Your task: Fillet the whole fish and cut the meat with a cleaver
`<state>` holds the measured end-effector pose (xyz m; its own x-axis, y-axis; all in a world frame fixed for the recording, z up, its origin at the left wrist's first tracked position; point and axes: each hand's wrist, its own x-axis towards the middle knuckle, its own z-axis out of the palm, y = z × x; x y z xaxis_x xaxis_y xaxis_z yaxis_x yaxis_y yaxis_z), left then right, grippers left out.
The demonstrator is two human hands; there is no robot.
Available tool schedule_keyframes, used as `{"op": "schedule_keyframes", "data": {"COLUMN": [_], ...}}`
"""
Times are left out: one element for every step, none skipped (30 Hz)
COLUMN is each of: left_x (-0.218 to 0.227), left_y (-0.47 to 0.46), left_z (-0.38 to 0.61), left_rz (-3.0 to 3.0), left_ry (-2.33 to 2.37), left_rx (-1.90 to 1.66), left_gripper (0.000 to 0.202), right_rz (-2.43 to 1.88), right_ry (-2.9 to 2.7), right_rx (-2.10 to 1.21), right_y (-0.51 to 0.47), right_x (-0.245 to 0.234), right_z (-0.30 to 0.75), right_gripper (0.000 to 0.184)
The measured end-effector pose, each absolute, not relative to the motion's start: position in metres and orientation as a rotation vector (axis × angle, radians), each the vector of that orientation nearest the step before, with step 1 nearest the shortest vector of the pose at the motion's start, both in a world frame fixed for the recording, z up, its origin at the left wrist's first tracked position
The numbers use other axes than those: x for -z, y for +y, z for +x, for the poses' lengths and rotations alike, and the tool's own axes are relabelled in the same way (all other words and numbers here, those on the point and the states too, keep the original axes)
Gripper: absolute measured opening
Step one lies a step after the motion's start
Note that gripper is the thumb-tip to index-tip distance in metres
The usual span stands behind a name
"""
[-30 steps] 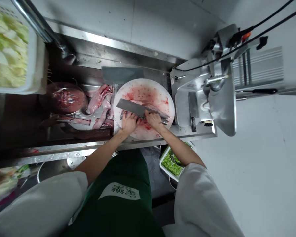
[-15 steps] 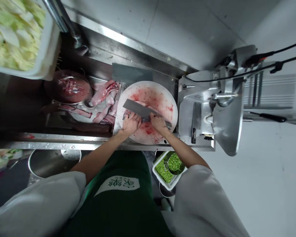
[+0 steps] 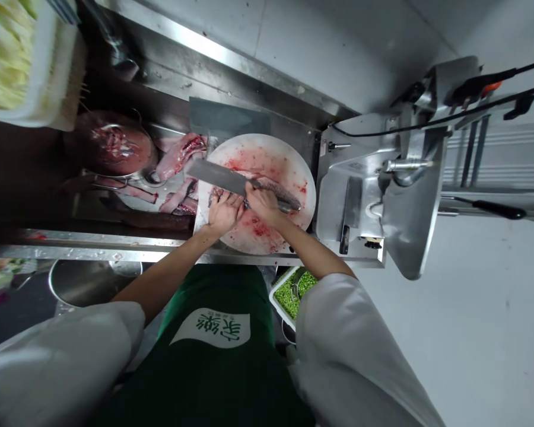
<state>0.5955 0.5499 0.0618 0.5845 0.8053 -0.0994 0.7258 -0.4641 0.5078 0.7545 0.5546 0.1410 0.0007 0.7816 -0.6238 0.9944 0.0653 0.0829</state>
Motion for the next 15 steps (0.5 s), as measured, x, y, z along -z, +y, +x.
{"op": "schedule_keyframes", "data": {"left_x": [-0.061, -0.060, -0.060, -0.059, -0.059, -0.060, -0.060, -0.061, -0.062, -0.062, -0.063, -0.063, -0.062, -0.061, -0.060], "left_y": [0.549, 0.549, 0.549, 0.549, 0.549, 0.549, 0.549, 0.550, 0.550, 0.550, 0.550, 0.549, 0.549, 0.549, 0.548], "left_z": [0.596, 0.596, 0.597, 0.597, 0.597, 0.597, 0.597, 0.597, 0.596, 0.596, 0.596, 0.596, 0.597, 0.597, 0.597], "left_rz": [2.302, 2.291, 2.276, 2.255, 2.231, 2.208, 2.190, 2.182, 2.185, 2.192, 2.200, 2.205, 2.208, 2.206, 2.201], "left_ry": [1.205, 1.186, 1.169, 1.166, 1.173, 1.191, 1.213, 1.230, 1.236, 1.233, 1.226, 1.219, 1.212, 1.209, 1.211], "left_rx": [-0.218, -0.234, -0.257, -0.285, -0.310, -0.328, -0.336, -0.333, -0.320, -0.303, -0.287, -0.278, -0.274, -0.276, -0.283], "left_gripper": [0.046, 0.047, 0.047, 0.048, 0.049, 0.050, 0.051, 0.052, 0.052, 0.053, 0.053, 0.054, 0.054, 0.054, 0.053], "right_rz": [1.759, 1.766, 1.773, 1.776, 1.767, 1.758, 1.749, 1.734, 1.713, 1.700, 1.689, 1.681, 1.680, 1.683, 1.688], "right_ry": [1.795, 1.745, 1.721, 1.709, 1.733, 1.811, 1.880, 1.929, 1.958, 1.947, 1.927, 1.887, 1.874, 1.860, 1.858], "right_rx": [0.520, 0.505, 0.480, 0.464, 0.464, 0.436, 0.406, 0.388, 0.386, 0.389, 0.398, 0.409, 0.410, 0.412, 0.422], "right_y": [0.553, 0.552, 0.554, 0.559, 0.566, 0.574, 0.581, 0.586, 0.588, 0.586, 0.581, 0.575, 0.570, 0.566, 0.566], "right_x": [-0.143, -0.144, -0.144, -0.142, -0.140, -0.136, -0.132, -0.130, -0.128, -0.128, -0.129, -0.131, -0.133, -0.135, -0.136], "right_z": [0.761, 0.767, 0.770, 0.769, 0.765, 0.760, 0.755, 0.752, 0.753, 0.759, 0.767, 0.778, 0.788, 0.796, 0.801], "right_gripper": [0.043, 0.043, 0.045, 0.046, 0.046, 0.045, 0.044, 0.043, 0.042, 0.042, 0.042, 0.042, 0.042, 0.042, 0.042]}}
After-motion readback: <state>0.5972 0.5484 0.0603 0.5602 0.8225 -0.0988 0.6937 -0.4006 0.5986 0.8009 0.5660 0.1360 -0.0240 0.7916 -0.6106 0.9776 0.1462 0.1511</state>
